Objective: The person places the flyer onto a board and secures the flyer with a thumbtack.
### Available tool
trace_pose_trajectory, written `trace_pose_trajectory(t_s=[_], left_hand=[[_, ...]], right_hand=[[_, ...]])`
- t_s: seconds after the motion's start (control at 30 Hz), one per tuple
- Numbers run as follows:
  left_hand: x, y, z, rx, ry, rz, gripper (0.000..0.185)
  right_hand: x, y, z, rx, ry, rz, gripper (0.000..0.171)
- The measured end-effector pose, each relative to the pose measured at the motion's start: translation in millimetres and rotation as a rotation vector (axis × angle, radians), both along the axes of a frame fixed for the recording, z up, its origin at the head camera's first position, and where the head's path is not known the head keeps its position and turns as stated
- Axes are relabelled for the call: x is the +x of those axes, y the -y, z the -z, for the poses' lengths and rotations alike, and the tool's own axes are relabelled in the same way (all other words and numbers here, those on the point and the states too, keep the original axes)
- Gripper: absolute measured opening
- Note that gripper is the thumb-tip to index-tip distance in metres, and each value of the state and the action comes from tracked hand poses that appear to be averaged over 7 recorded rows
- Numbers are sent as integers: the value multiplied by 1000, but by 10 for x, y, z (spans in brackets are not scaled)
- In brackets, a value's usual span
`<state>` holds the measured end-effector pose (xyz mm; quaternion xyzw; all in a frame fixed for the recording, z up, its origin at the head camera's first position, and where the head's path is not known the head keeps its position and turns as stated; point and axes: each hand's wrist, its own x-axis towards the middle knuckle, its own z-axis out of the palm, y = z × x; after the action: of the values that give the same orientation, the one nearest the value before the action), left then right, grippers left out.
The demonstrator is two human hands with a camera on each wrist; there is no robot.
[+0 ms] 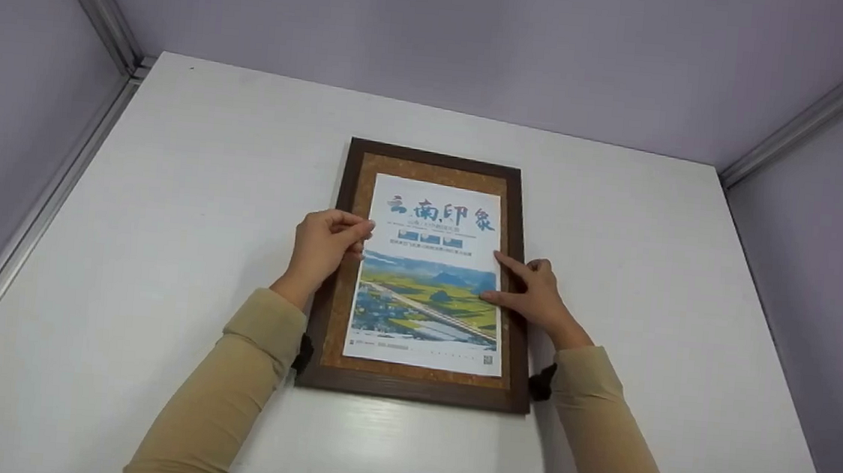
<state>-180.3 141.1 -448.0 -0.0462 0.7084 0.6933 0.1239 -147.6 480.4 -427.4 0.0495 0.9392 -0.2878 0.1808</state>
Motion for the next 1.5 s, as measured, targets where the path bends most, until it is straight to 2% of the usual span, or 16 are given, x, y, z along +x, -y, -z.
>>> trace_pose_trajectory(t_s=[0.27, 0.47, 0.9, 1.1, 1.2, 1.5], left_hand=[[-158, -260, -29, -66, 19, 66, 24], [-214, -352, -32, -116, 31, 103, 21], [-290, -454, 43, -135, 29, 84, 26], [-309, -514, 40, -49, 87, 72, 22], [-334, -554, 41, -43, 101, 67, 21], [-413, -654, 71, -109, 88, 30, 18]], right_hand=[[50, -32, -1, 0, -5, 8, 85], [61, -12, 17, -2, -25, -2, 84], [82, 44, 16, 5, -24, 2, 83], [102, 38, 6, 4, -12, 9, 83], [106, 36, 5, 7, -13, 8, 83], [106, 42, -5, 4, -16, 16, 84]])
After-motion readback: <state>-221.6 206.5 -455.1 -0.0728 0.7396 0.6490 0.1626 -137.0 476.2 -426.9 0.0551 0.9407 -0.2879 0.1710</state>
